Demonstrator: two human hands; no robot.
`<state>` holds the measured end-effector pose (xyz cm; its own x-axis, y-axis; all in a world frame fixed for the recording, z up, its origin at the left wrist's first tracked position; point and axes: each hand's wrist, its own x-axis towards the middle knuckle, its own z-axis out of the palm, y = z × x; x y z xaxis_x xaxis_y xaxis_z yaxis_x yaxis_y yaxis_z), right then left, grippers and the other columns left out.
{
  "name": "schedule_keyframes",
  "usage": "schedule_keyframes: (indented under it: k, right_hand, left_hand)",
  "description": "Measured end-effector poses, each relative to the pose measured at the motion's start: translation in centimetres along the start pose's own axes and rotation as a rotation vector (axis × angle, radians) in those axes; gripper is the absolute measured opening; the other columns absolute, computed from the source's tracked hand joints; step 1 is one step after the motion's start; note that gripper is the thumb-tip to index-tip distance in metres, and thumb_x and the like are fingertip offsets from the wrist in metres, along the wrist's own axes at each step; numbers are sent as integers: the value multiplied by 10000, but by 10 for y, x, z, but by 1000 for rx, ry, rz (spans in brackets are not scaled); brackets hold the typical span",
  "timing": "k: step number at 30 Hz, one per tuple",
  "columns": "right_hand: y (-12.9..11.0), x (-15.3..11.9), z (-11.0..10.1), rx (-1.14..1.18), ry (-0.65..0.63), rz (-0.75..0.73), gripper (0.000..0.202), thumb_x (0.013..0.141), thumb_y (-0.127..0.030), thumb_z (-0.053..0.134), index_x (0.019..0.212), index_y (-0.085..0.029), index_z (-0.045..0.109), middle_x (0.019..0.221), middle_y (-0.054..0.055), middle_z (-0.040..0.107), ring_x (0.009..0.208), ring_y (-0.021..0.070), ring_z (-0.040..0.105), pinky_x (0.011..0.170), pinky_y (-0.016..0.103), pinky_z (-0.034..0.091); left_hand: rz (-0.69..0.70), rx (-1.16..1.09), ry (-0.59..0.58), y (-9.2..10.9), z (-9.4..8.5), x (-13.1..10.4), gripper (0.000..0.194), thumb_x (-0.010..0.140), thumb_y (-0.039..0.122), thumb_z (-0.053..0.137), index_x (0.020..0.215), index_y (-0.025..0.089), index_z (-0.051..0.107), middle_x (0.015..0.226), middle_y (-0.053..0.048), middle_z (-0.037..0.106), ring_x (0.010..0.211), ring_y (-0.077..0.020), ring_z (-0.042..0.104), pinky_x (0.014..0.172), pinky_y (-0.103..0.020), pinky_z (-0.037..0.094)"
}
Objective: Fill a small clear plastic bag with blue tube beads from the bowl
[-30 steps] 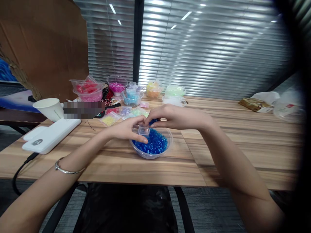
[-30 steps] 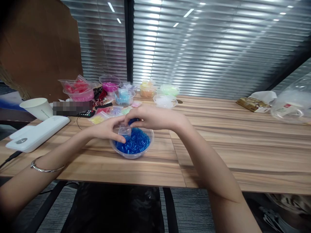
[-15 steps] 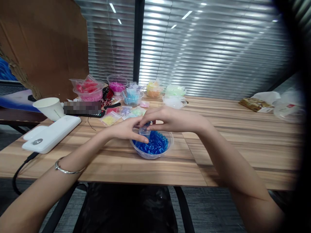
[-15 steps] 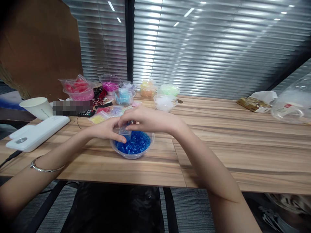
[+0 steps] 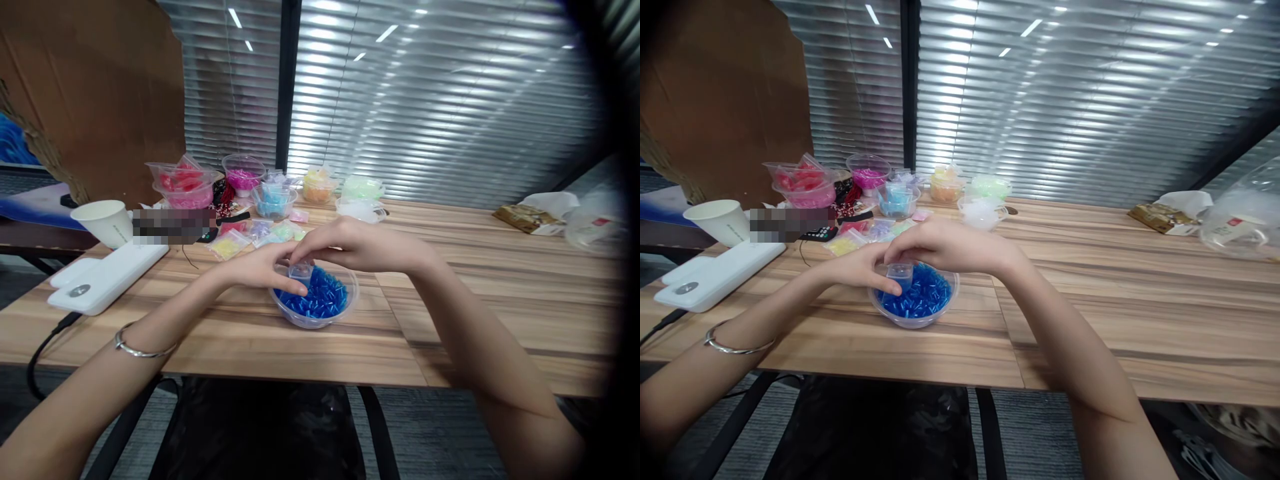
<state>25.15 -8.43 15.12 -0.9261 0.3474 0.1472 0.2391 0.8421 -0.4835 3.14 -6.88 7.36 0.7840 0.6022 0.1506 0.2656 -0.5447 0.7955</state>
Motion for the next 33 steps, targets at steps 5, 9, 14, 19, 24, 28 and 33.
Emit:
schedule_keyframes:
  k: [5, 9, 14, 19, 24, 28, 33]
  right_hand:
    - [3, 1, 2, 17, 30, -25, 240, 946, -211, 553, 1144, -204, 689, 1115, 34, 719, 978, 138, 657, 845, 262, 501]
    - [1, 4, 4, 6, 58, -46, 263, 968, -172, 484, 1156, -187, 667, 1088, 38, 713, 941, 123, 647, 822, 255, 492]
    - [-4, 2, -1, -72, 59, -2, 293, 953, -109, 412, 1097, -165, 661, 987, 35, 699, 852, 119, 614, 762, 259, 462]
    - [0, -11, -13, -92, -172, 202, 235, 944, -229, 470, 1041, -178, 678, 950, 33, 698, 804, 130, 606, 691, 250, 433]
    - [10, -4, 3, -140, -428, 399, 330, 864, -411, 586, 1091, -192, 683, 945, 46, 692, 780, 166, 602, 624, 258, 410]
    - [16, 10, 22, -212, -532, 370, 437, 796, -445, 643, 1109, -139, 652, 947, 71, 668, 751, 176, 579, 604, 267, 404]
    - [22, 12, 30, -240, -572, 356, 363, 813, -367, 604, 1089, -132, 627, 929, 64, 656, 705, 160, 552, 574, 263, 392]
  left_hand:
    - [23, 15, -3, -1, 0, 0, 592, 732, 418, 783, 1242, 197, 579, 1253, -77, 627, 1171, -259, 585, 1005, -373, 474]
    - [3, -24, -8, -2, 0, 0, 545, 734, 412, 780, 1187, 176, 589, 1193, -82, 647, 1132, -258, 605, 987, -389, 488]
    - [3, -14, 9, -2, 1, 0, 511, 728, 400, 785, 1139, 169, 590, 1170, -76, 639, 1108, -246, 603, 976, -377, 481]
    - [-4, -22, 32, 0, 2, 1, 483, 705, 395, 802, 1073, 174, 580, 1112, -52, 627, 1065, -217, 592, 944, -357, 471]
    - [-27, -51, 37, 2, 2, 0, 461, 693, 390, 811, 1026, 187, 565, 1030, -28, 611, 973, -185, 596, 852, -312, 484]
    - [-39, -35, 37, 0, 1, -1, 504, 703, 402, 800, 1084, 200, 540, 1047, -36, 596, 969, -195, 595, 828, -313, 485]
    - [-32, -80, 12, -3, 1, -1, 566, 718, 393, 794, 1155, 216, 481, 1073, -43, 588, 995, -205, 595, 858, -336, 489]
